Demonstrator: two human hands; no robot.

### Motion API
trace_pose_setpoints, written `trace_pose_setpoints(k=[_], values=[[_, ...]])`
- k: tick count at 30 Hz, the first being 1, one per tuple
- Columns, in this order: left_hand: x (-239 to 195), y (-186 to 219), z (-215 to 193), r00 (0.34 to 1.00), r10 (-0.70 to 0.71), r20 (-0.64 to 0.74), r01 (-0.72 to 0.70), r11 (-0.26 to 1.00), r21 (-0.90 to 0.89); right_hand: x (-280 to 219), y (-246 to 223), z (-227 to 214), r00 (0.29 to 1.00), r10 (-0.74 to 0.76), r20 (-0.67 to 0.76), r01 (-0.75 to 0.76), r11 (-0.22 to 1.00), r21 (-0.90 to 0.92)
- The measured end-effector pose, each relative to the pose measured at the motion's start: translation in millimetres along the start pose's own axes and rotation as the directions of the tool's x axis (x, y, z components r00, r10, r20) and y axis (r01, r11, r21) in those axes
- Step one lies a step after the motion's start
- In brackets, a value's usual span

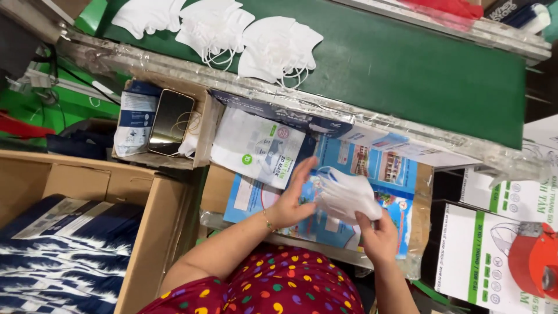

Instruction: Packaging face masks into plastic sleeves and then into cardboard boxes on a production line.

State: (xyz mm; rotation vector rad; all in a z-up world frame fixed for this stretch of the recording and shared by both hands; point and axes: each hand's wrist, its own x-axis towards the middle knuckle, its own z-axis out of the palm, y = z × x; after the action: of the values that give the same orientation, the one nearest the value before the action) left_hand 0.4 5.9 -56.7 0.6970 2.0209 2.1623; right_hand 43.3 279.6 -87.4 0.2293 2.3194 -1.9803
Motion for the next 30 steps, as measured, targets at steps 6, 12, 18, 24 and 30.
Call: trace_pose_setpoints(k=[6,12,18,24,30], values=[[18,1,7,0.959,0.005,0.283,-0.205,0.699,0.685,-6,22,20,0.984,-0.179,0.013,0.177,0.957,-0.231],[33,1,15,0.962,0.003,0.274,-0.229,0.556,0.799,2,1,37,0.951,-0.306,0.039,0.302,0.898,-0.319],[44,7,7,0.971,0.083,0.222,-0.229,0.578,0.783,17,-15,38,0.943,-0.326,0.062,0.326,0.877,-0.353],[53,-11,0,0.987,0.049,0.15,-0.144,0.672,0.726,36,8,28,0.965,-0.258,0.049,0.262,0.931,-0.253],[59,19,-11,0.963,-0.271,-0.006,0.271,0.959,0.079,23,-6,26,0.936,-0.351,0.025,0.351,0.936,0.007]])
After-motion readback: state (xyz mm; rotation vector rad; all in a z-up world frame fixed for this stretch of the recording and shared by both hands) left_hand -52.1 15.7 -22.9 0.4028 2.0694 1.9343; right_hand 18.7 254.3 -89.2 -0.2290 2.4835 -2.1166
